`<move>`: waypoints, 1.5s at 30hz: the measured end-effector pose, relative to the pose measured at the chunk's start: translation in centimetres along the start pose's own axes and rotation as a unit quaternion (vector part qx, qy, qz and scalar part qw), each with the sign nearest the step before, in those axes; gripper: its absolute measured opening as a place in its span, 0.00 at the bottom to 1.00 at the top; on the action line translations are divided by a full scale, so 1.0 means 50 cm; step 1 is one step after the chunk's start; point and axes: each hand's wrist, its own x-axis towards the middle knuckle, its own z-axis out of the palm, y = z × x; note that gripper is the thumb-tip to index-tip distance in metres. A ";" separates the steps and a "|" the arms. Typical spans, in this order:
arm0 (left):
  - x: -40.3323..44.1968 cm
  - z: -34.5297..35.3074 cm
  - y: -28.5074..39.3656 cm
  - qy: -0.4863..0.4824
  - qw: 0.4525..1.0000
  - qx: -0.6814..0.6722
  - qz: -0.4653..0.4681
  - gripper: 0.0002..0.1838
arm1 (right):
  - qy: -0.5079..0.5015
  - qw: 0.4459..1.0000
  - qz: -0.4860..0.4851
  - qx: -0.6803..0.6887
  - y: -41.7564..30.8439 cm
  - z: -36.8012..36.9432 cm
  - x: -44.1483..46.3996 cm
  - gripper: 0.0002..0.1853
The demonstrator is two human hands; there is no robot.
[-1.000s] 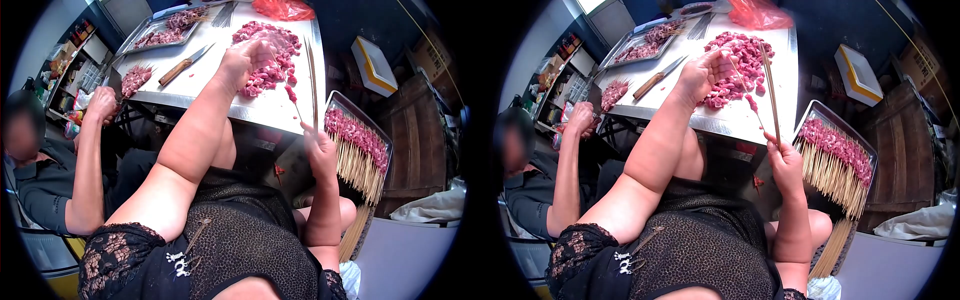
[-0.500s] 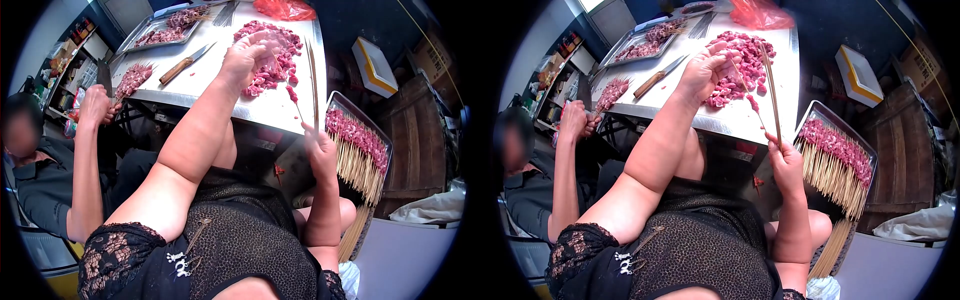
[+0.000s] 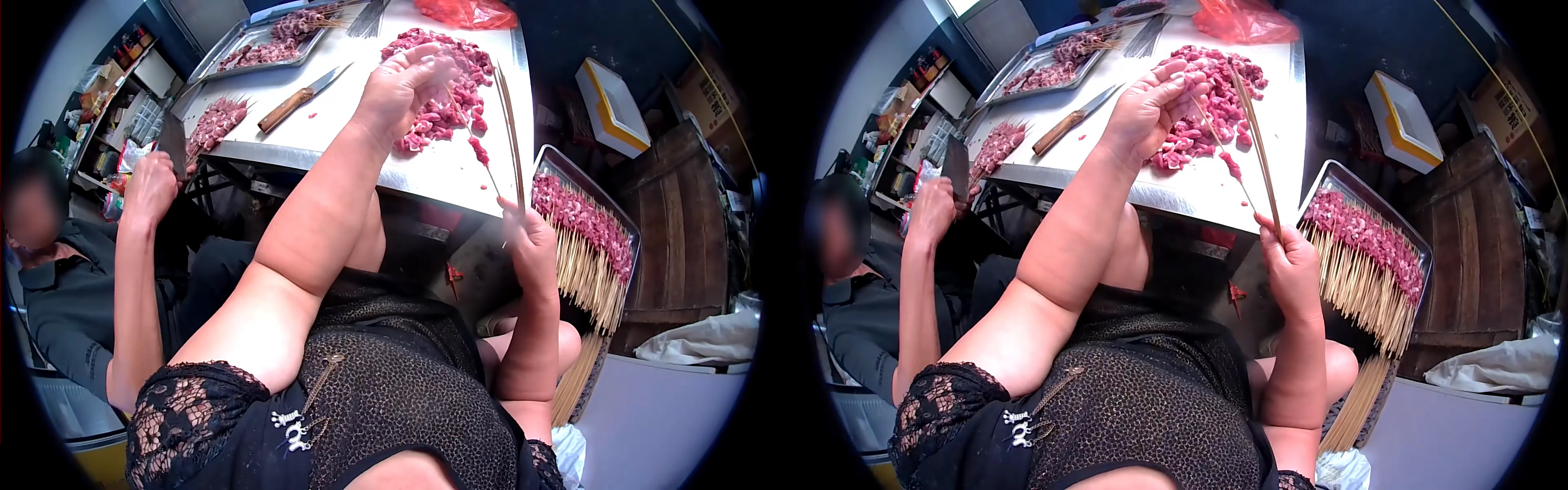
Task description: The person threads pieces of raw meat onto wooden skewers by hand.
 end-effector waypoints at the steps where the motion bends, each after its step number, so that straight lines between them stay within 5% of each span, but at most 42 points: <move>1: 0.000 -0.002 -0.001 -0.008 1.000 0.000 -0.005 0.12 | 0.000 1.000 0.000 -0.001 0.000 -0.001 0.000 0.12; 17: -0.004 0.006 0.004 -0.034 0.996 0.085 -0.024 0.17 | 0.032 0.997 -0.059 -0.025 0.028 0.032 0.009 0.12; 23: 0.009 -0.001 -0.025 -0.058 0.997 0.031 -0.046 0.21 | 0.003 0.981 0.072 0.181 0.005 0.057 0.019 0.13; 33: -0.006 0.002 -0.042 -0.094 0.954 0.276 -0.072 0.27 | 0.007 0.968 0.048 0.245 -0.005 0.067 0.034 0.13; 34: 0.002 -0.007 -0.048 -0.146 0.894 0.415 0.083 0.26 | 0.010 0.968 0.043 0.248 -0.005 0.069 0.036 0.13; 37: 0.004 -0.005 -0.030 -0.169 0.797 0.526 0.244 0.23 | 0.027 0.976 0.022 0.216 0.005 0.065 0.042 0.14; 39: -0.004 0.014 -0.004 0.008 0.939 0.345 0.007 0.18 | 0.024 0.976 0.024 0.215 0.005 0.059 0.043 0.14; 45: 0.010 -0.004 -0.001 0.058 0.986 0.151 -0.043 0.19 | 0.017 0.990 0.038 0.134 0.009 0.060 0.033 0.13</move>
